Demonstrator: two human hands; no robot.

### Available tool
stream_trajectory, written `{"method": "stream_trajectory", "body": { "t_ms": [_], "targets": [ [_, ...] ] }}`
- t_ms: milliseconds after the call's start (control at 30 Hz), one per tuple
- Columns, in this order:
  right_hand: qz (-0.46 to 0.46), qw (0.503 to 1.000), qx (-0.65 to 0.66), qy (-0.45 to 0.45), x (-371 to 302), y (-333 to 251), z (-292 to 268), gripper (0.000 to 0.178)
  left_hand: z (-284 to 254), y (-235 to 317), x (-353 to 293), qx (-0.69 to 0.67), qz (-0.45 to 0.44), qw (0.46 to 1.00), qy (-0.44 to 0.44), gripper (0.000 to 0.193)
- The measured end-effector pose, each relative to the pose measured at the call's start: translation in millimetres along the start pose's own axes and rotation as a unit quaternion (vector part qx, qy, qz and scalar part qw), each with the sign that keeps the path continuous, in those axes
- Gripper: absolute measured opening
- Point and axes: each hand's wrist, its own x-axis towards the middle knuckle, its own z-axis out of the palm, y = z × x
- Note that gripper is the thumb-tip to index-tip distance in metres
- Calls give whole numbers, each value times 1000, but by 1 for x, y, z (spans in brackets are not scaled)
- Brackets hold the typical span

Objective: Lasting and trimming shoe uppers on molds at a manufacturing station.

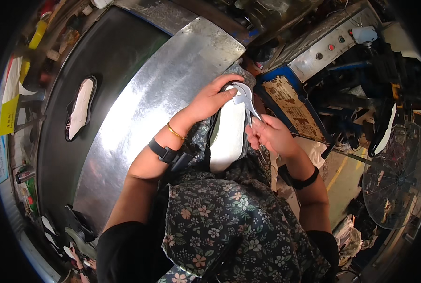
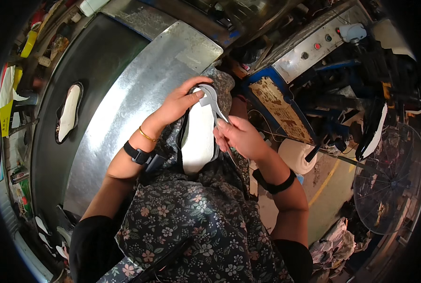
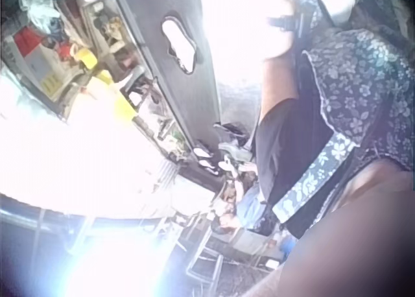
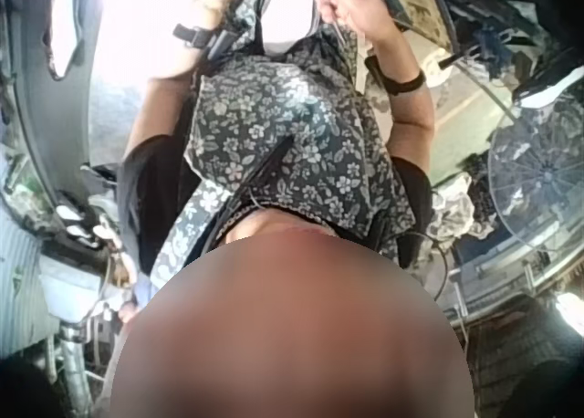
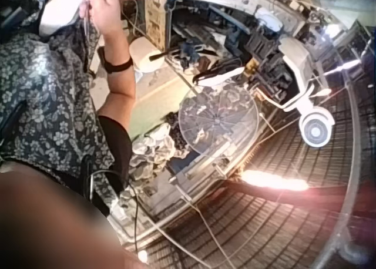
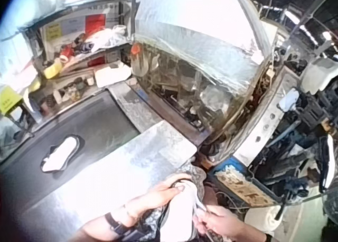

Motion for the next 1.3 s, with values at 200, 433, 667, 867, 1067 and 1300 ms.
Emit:
{"method": "stream_trajectory", "body": {
  "t_ms": [200,433,667,867,1067,1300],
  "targets": [
    [2,994,95,58,-14,-15,18,37,0,-3,-2,50,37,998,-2,36],
    [21,999,-13,38,-9,-1,22,33,2,-4,-2,32,31,999,1,35],
    [-192,880,-387,198,0,38,36,29,-3,3,2,116,68,991,-13,36],
    [-173,855,-423,244,8,47,51,33,-10,4,21,-239,-182,953,-31,31],
    [-95,928,-344,108,-22,3,31,35,-10,4,14,-241,-223,944,-14,26],
    [-120,931,-262,223,13,-46,-25,36,2,3,-7,-143,-131,979,60,25]
  ]
}}
